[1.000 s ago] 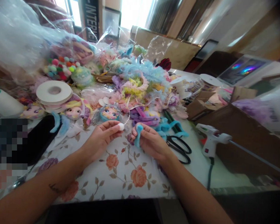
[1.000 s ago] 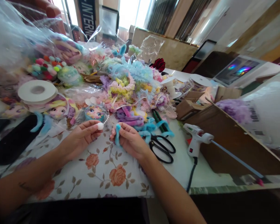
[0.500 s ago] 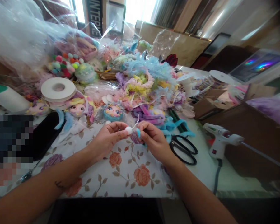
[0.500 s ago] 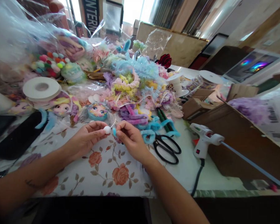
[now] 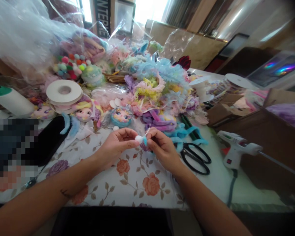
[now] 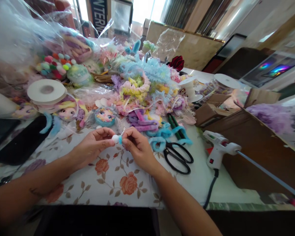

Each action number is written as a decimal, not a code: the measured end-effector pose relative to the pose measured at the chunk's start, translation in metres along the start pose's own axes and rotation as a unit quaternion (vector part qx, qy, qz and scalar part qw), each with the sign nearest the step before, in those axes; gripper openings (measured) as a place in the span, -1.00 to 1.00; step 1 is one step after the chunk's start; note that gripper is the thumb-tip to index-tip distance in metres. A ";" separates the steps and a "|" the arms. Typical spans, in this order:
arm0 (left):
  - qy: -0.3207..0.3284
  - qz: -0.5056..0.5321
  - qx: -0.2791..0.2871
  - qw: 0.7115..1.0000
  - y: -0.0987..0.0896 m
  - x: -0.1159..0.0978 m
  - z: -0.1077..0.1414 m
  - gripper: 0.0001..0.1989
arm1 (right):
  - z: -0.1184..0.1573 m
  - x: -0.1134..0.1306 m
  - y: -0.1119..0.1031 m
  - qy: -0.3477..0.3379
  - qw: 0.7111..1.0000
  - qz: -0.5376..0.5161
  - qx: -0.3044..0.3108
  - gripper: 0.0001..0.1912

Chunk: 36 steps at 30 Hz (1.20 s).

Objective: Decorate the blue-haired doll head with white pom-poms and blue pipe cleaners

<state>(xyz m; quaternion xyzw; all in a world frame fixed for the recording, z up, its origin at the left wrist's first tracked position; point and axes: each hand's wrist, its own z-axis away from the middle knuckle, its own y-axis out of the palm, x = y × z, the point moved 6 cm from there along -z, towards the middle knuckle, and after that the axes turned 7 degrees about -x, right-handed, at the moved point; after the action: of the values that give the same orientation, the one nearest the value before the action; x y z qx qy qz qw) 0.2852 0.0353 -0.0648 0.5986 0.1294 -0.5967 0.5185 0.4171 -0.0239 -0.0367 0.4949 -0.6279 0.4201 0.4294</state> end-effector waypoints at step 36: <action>0.059 -0.068 0.010 0.996 -0.006 0.001 -0.004 -0.80 | 0.009 0.021 0.002 -0.214 0.933 0.269 -0.109 -0.91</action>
<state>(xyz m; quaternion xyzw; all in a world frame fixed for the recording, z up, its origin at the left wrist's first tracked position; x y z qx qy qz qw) 0.2836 0.0406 -0.0692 0.6275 0.1942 -0.5952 0.4628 0.4115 -0.0376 -0.0191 0.3356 -0.8565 0.3329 0.2071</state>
